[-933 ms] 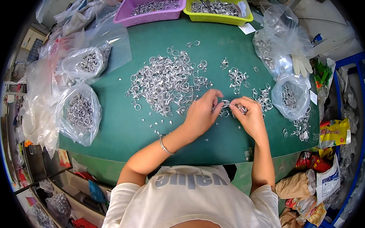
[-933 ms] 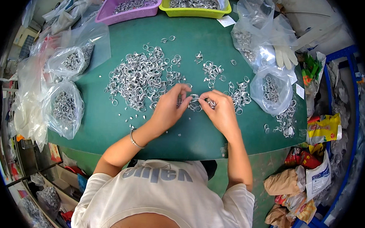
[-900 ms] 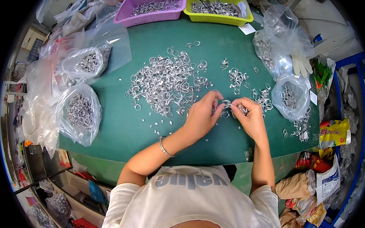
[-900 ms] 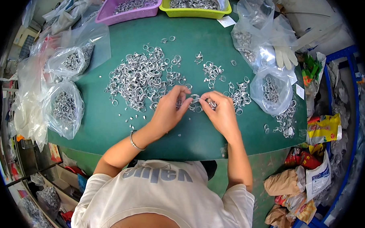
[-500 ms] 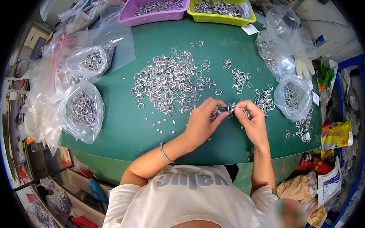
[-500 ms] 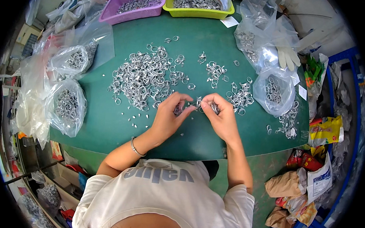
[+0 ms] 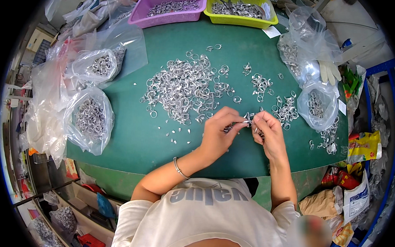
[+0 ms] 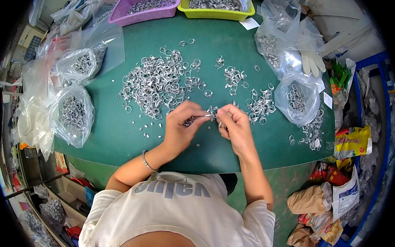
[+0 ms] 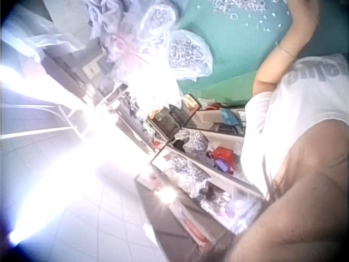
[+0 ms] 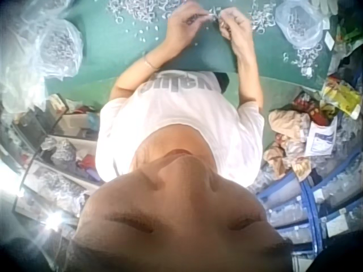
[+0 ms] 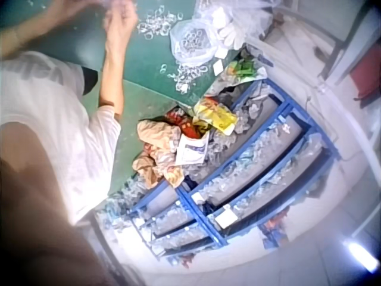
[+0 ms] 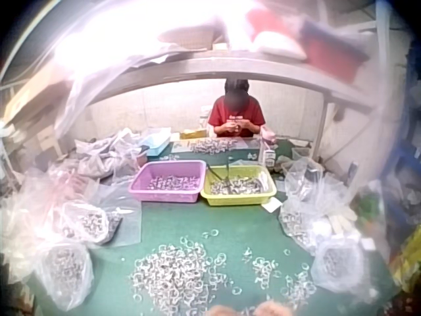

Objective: The person assembles small silver metal rings and pins by hand on a green worktable. They pick up components, interlock them, and place the finished assemblies into a clear plastic bag. The workspace contains multiple bags of parts and colored trays.

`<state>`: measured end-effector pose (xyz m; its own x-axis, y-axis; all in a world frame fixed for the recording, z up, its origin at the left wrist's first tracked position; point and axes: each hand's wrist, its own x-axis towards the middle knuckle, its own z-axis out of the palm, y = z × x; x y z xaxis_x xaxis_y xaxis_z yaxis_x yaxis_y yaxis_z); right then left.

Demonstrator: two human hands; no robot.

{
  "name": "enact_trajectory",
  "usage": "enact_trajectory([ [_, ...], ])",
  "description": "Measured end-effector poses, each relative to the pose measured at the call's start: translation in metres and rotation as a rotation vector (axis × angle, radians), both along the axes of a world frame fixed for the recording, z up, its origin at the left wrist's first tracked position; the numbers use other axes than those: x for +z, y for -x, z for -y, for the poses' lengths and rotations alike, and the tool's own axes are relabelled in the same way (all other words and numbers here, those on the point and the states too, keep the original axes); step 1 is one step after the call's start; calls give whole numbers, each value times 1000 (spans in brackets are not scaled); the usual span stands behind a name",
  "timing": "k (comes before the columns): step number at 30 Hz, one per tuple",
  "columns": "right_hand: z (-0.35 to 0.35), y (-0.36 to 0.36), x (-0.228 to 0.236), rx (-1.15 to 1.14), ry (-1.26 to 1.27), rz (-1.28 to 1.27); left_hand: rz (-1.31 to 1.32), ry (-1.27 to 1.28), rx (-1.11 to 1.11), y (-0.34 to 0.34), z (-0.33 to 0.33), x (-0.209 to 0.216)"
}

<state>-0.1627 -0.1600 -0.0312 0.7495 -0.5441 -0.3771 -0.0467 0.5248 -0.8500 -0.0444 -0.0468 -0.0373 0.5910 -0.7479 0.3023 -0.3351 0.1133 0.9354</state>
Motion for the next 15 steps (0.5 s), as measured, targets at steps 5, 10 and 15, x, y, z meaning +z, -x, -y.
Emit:
enact_trajectory([
  [5, -5, 0, 4, 26, -39, -1, -253, 2, -36, -5, -1, -9],
  [10, -22, 2, 9, -77, -54, 67, -17, 33, 91, 7, -6, 2],
  [15, -55, -1, 5, -325, 124, 184, 165, 151, 120, 15, -12, -4],
])
